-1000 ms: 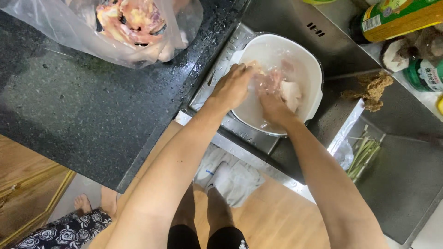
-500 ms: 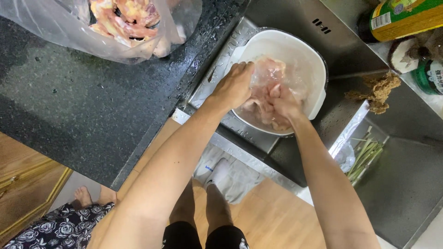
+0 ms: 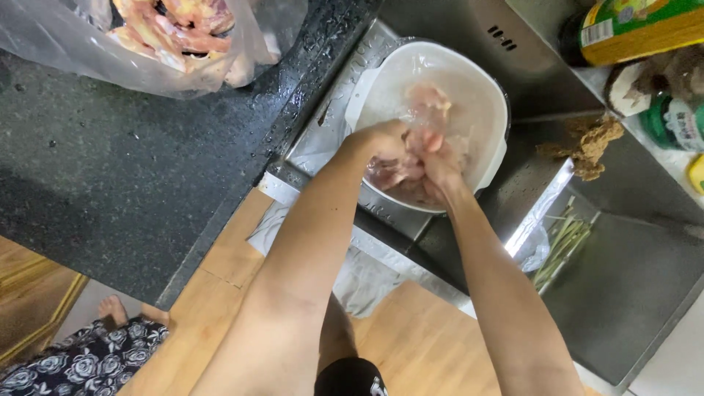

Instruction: The person washes raw chicken pieces in a white colander set in the sink, rubbing and turning the pieces under running tap water. They then sprinkle salt from a blue-lidded container over the chicken and continue rubbing and turning the pieces in the colander.

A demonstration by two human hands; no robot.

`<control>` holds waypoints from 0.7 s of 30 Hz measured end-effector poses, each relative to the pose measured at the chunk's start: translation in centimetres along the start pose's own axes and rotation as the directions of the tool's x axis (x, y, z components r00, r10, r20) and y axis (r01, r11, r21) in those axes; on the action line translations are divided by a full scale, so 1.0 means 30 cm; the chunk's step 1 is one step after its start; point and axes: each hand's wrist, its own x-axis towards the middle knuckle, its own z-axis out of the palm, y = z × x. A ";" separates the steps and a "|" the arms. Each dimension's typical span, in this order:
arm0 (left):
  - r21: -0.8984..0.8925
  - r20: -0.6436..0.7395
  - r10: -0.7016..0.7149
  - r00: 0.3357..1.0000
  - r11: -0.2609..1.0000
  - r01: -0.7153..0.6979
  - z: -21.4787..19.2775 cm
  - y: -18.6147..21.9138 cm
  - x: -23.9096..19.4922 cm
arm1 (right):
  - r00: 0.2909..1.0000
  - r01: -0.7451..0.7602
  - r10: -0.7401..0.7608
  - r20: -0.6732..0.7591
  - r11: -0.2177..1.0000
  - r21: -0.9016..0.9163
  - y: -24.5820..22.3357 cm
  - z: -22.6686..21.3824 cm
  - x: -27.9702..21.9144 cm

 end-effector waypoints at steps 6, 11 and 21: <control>-0.137 0.129 0.023 0.991 0.991 -0.005 -0.031 0.017 -0.054 | 0.955 0.087 -0.092 -0.280 0.996 -0.028 0.027 0.018 0.047; -0.202 0.050 -0.120 0.991 0.971 0.128 -0.020 0.014 -0.067 | 0.982 0.170 -0.155 -0.105 0.973 0.155 0.149 -0.147 0.171; -0.303 0.137 0.154 0.979 0.947 -0.106 0.026 -0.031 0.025 | 0.949 0.115 -0.085 -0.303 0.990 0.085 0.100 -0.060 0.100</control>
